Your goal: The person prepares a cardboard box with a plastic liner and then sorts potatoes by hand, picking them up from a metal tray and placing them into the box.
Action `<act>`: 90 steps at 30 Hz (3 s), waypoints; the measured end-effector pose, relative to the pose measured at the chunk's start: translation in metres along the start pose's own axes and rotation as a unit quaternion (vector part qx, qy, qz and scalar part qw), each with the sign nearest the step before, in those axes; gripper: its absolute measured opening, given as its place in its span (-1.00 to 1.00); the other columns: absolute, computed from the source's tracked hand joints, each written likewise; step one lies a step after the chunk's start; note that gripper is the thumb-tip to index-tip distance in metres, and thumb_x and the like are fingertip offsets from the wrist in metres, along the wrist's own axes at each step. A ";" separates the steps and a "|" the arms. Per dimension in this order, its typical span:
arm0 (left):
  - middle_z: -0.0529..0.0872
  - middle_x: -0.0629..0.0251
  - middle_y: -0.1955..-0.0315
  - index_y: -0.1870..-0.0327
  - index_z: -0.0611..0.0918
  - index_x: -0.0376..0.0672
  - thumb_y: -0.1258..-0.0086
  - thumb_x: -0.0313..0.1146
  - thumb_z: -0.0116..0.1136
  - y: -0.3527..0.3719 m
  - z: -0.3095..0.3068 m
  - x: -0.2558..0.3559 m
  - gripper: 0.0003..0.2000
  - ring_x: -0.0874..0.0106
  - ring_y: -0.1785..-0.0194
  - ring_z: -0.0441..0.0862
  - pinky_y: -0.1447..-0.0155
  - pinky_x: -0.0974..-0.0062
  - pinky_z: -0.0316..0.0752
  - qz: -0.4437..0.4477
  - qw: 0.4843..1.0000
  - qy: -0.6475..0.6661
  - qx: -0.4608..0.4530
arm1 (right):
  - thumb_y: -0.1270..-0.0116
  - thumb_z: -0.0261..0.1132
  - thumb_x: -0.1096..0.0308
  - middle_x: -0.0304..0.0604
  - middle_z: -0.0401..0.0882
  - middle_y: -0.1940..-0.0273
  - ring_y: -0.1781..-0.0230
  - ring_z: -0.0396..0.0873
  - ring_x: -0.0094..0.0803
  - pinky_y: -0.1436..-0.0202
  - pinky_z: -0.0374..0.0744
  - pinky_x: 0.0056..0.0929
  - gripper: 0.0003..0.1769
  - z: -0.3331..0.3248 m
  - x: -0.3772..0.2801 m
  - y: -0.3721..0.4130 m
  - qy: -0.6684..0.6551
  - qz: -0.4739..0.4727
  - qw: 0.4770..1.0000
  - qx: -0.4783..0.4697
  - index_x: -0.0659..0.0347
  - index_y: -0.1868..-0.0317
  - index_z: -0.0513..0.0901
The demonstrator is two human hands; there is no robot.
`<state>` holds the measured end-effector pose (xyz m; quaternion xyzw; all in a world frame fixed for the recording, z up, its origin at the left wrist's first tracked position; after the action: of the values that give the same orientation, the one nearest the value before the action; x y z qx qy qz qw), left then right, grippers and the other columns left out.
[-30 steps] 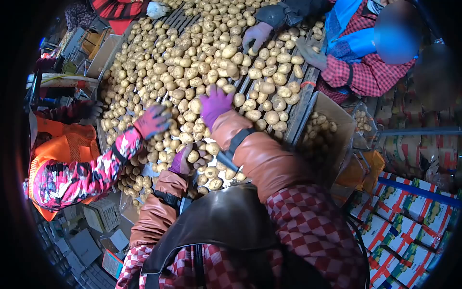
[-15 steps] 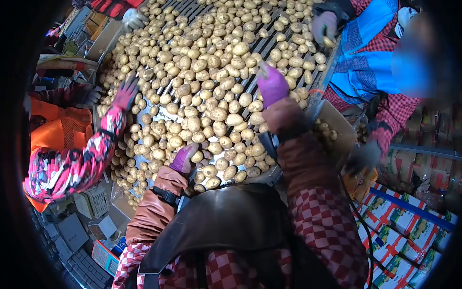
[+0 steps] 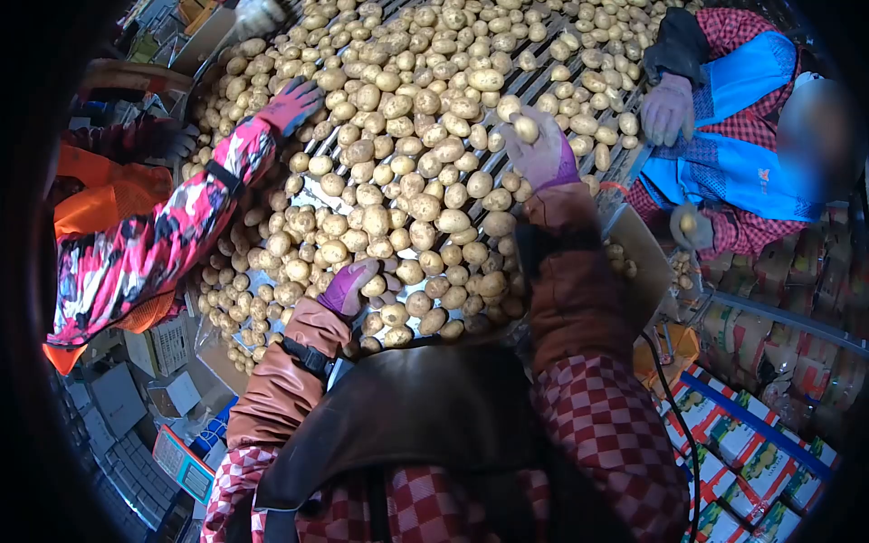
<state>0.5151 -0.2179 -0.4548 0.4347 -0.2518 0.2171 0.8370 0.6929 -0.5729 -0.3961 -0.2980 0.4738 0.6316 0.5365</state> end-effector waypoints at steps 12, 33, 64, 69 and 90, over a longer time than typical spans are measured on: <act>0.71 0.08 0.19 -0.19 0.53 -0.32 -0.52 0.03 -0.02 -0.001 0.008 0.006 -0.47 0.36 0.29 0.68 0.27 0.51 0.51 0.007 1.000 -0.002 -0.007 | -0.21 0.36 0.11 -0.02 0.68 0.03 0.10 0.67 -0.12 -0.03 0.59 -0.28 -0.51 0.033 0.046 -0.015 0.567 -0.103 0.814 0.068 0.12 -0.12 0.62; 0.51 0.10 -0.24 -0.50 0.21 -0.06 -0.44 -0.23 0.08 0.012 0.012 0.016 -0.38 0.13 -0.21 0.54 -0.18 0.27 0.49 0.023 0.973 0.199 -0.118 | -0.28 0.27 0.40 -0.19 0.64 0.07 0.22 0.55 -0.60 0.25 0.53 -0.62 -0.52 0.072 0.061 0.037 0.322 0.065 0.943 -0.060 0.18 -0.24 0.55; 0.62 0.28 0.02 0.05 0.56 -0.21 -0.44 -0.25 0.18 0.317 -0.210 -0.187 -0.77 0.30 -0.14 0.53 -0.18 0.23 0.60 0.402 0.678 0.413 0.457 | -0.18 0.32 -0.03 0.15 0.26 -0.37 -0.34 0.31 0.20 -0.39 0.35 0.10 -0.29 0.186 0.107 0.000 0.873 -0.036 0.435 -0.220 -0.22 -0.37 0.40; 0.61 0.14 -0.11 -0.29 0.50 -0.24 -0.40 -0.25 0.20 0.286 -0.177 -0.170 -0.53 0.31 -0.13 0.54 -0.24 0.35 0.41 0.232 0.619 -0.147 0.736 | -0.17 0.33 0.04 0.12 0.41 -0.21 -0.22 0.40 0.07 -0.29 0.40 0.05 -0.40 0.170 0.118 -0.020 0.884 -0.063 0.386 -0.254 -0.09 -0.24 0.50; 0.67 0.13 0.13 0.09 0.67 0.08 -0.18 -0.18 0.28 0.109 -0.026 -0.020 -0.73 0.13 0.09 0.67 0.02 0.23 0.58 0.218 0.811 -0.477 0.258 | -0.03 0.40 -0.01 0.12 0.54 -0.18 -0.20 0.52 -0.01 -0.24 0.51 -0.05 -0.28 0.161 0.100 -0.010 0.819 -0.182 0.503 -0.208 0.12 -0.20 0.53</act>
<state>0.4422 -0.1418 -0.4126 0.6174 -0.6423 0.2164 0.3994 0.6988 -0.3857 -0.4272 -0.8651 0.4917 0.0742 -0.0654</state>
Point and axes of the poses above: each hand's wrist, its own y-axis away from the middle knuckle, its own z-axis out of the palm, x = y × z, the point moved 2 cm from there along -y, towards the middle knuckle
